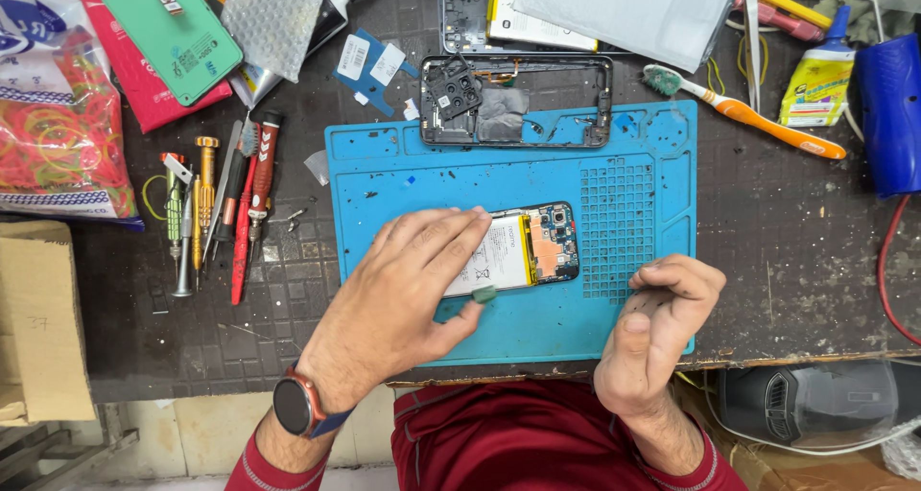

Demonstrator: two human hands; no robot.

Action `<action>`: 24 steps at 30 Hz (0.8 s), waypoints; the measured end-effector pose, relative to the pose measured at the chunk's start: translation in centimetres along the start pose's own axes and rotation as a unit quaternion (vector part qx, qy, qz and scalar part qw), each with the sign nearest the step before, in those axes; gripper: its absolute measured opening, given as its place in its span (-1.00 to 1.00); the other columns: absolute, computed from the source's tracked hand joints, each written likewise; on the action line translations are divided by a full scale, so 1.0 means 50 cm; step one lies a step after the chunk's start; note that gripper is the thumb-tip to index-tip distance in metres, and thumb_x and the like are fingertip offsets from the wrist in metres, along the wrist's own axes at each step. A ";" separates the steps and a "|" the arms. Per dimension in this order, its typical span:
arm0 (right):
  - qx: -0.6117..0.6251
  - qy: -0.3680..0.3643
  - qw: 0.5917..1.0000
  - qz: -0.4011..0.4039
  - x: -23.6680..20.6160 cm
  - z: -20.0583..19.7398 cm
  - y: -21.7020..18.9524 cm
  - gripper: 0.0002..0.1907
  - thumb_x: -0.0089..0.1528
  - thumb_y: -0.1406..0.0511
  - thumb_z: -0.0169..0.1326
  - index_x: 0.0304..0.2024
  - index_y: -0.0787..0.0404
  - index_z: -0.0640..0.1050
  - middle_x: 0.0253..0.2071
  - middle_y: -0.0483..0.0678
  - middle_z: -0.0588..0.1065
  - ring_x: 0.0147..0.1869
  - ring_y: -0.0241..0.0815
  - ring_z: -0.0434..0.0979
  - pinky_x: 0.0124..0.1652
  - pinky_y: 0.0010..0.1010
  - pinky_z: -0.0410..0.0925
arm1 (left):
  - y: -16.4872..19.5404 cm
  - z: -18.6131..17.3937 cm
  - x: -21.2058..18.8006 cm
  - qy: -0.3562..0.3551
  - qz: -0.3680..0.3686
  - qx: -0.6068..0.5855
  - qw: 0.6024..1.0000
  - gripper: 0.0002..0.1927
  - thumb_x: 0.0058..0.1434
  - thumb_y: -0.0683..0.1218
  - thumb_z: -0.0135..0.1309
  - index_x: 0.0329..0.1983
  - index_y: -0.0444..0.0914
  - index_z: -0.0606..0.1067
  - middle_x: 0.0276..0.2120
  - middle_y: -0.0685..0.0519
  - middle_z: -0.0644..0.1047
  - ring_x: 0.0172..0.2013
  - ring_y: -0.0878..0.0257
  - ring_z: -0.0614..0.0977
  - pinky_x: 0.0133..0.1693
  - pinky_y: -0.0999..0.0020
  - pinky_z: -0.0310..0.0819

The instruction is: The person holds a disassembled phone midframe and scrubs old adhesive residue from its edges with a toothbrush, then uses tweezers and a metal pry tool to scrape residue from the frame edges. They briefly open a cardboard box, continue scraping, then set the frame down and handle a battery and another phone frame on the mat.

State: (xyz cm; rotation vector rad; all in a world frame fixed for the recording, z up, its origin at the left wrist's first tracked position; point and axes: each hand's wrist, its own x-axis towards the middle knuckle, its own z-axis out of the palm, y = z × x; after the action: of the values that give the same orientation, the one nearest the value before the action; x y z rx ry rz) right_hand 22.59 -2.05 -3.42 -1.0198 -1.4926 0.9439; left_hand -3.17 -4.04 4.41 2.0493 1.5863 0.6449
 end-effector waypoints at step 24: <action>0.006 -0.054 0.997 0.049 0.013 -0.015 -0.009 -0.63 0.40 0.28 0.01 0.18 0.27 0.25 0.08 -0.05 0.14 -0.02 -0.31 0.18 0.08 -0.47 0.22 | 0.029 -0.042 0.051 -0.015 -0.053 0.173 0.983 -0.16 -0.32 0.08 0.39 0.05 -0.36 0.44 -0.12 -0.07 0.45 -0.14 0.02 0.48 -0.15 0.13 0.39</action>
State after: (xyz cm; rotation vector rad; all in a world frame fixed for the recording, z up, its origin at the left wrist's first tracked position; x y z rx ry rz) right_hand 23.20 -1.57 -2.69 -1.0551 -1.5347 1.0903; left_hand -2.83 -1.71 7.14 2.1808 1.8825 0.3121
